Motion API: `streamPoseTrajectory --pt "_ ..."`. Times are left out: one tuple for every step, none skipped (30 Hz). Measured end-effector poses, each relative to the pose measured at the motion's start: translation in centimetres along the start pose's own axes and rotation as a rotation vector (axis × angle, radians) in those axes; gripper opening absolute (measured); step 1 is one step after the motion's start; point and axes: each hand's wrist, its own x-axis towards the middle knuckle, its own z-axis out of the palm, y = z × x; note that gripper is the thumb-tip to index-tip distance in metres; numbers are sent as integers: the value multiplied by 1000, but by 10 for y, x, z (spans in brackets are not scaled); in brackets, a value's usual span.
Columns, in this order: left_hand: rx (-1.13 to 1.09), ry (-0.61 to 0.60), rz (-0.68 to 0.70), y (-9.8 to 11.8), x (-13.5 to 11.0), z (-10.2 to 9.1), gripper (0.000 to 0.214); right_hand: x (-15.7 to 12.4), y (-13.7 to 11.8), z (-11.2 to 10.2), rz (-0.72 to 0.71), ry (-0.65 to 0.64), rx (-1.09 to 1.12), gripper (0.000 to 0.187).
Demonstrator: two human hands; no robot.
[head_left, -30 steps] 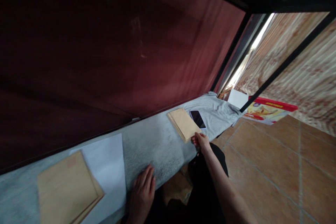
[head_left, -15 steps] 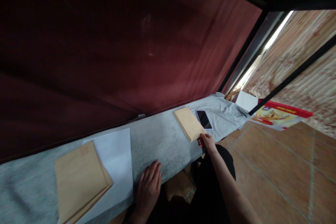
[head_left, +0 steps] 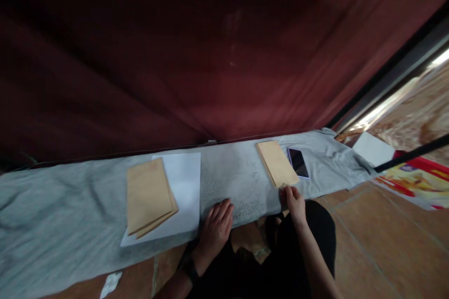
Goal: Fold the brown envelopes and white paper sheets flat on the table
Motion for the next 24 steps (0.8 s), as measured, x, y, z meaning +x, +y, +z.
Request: streamPoseTrajectory --pt "-30 -25 -10 0 0 -2 36 -11 1 3 -7 -30 -22 51" --pt "-58 -45 -18 0 -1 -5 36 -21 2 6 -26 -65 -49 52" --pt "-77 -56 -26 0 -3 -7 36 -31 1 10 -53 -109 -65 51" --pt "-89 -63 -39 -1 -5 -10 37 -39 0 14 -87 -151 -68 51" --pt "-90 -65 -54 -2 -8 -12 37 -47 -3 19 -133 -187 -60 49" --pt "-83 -62 -72 -3 -11 -15 39 -53 -8 25 -188 -219 -47 47" --pt "-70 -58 -87 -5 -13 -19 40 -59 -13 31 -248 -250 -33 45" --pt "-52 -52 -101 -7 -16 -23 41 -64 -20 37 -304 -279 -20 43" --pt "-29 -45 -108 -9 -18 -29 42 -68 -27 44 -352 -308 -10 42" --pt "-3 -36 -111 -12 -19 -35 42 -73 -34 52 -388 -335 -1 41" --pt "28 -24 -114 -14 -20 -42 42 -78 -42 59 -409 -356 14 39" --pt "63 -11 -124 -17 -20 -49 41 -83 -49 67 -416 -382 32 39" --pt "103 5 -143 -20 -20 -57 41 -89 -55 75 -412 -404 51 38" --pt "143 20 -167 -22 -21 -63 41 -95 -62 82 -403 -432 74 37" --pt "180 32 -197 -25 -22 -69 42 -101 -68 90 -391 -471 101 37" --pt "211 36 -232 -28 -25 -73 43 -106 -73 97 -374 -515 126 36" --pt "237 33 -270 -30 -28 -74 45 -111 -78 103 -348 -548 140 36" --pt "257 24 -311 -33 -33 -74 47 -115 -83 109 -317 -574 144 35" --pt "274 11 -345 -36 -38 -71 49 -119 -88 115 -286 -596 139 34" --pt "289 -1 -374 -38 -42 -68 50 -121 -92 121 -258 -616 133 33" --pt "299 -12 -390 -40 -47 -63 49 -122 -96 126 -234 -637 129 32" --pt "306 -22 -396 -42 -50 -59 47 -122 -99 131 -213 -663 129 31" --pt "305 -30 -392 -43 -52 -57 43 -122 -102 136 -189 -690 136 31" --pt "298 -42 -387 -44 -53 -55 39 -121 -105 141 -159 -717 147 30"
